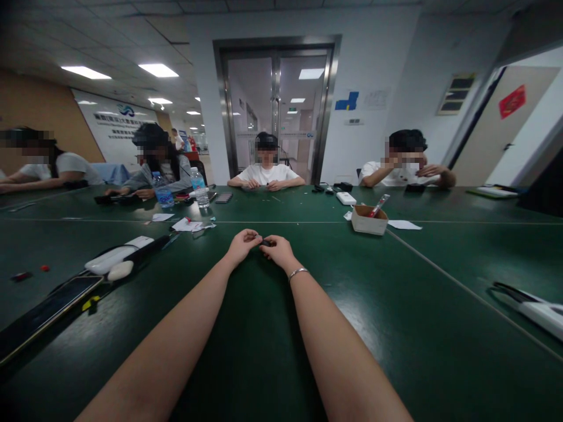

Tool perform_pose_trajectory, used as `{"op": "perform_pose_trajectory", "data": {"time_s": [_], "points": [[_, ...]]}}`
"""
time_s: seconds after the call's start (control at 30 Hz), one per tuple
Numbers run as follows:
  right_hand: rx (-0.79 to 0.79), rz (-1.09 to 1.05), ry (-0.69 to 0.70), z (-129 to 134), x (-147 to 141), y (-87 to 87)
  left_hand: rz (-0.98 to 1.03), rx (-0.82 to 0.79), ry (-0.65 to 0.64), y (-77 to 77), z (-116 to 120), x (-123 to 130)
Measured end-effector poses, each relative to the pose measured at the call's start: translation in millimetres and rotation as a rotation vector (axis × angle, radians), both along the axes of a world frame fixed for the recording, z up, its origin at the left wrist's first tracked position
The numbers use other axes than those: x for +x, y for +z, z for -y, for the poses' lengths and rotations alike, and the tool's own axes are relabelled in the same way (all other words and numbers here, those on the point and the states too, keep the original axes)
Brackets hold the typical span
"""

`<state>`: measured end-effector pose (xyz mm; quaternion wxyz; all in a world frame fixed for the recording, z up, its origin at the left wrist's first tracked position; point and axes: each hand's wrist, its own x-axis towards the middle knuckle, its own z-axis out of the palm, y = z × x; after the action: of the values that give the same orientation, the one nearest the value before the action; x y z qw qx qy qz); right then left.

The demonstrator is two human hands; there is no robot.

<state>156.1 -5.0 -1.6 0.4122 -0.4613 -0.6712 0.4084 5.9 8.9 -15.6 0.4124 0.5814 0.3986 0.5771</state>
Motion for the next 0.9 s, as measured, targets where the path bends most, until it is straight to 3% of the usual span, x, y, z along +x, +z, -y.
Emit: {"op": "perform_pose_trajectory", "data": {"time_s": [0.4, 0.63, 0.9], "points": [[-0.108, -0.168, -0.007, -4, 9, 2.3, -0.003, -0.073, -0.018, 11.1, 15, 1], [-0.058, -0.114, 0.099, -6, 10, 0.8, 0.101, -0.091, -0.045, 6.4, 8, 2], [-0.118, -0.265, 0.013, -9, 10, -1.8, -0.019, -0.071, -0.002, 2.4, 5, 0]]}}
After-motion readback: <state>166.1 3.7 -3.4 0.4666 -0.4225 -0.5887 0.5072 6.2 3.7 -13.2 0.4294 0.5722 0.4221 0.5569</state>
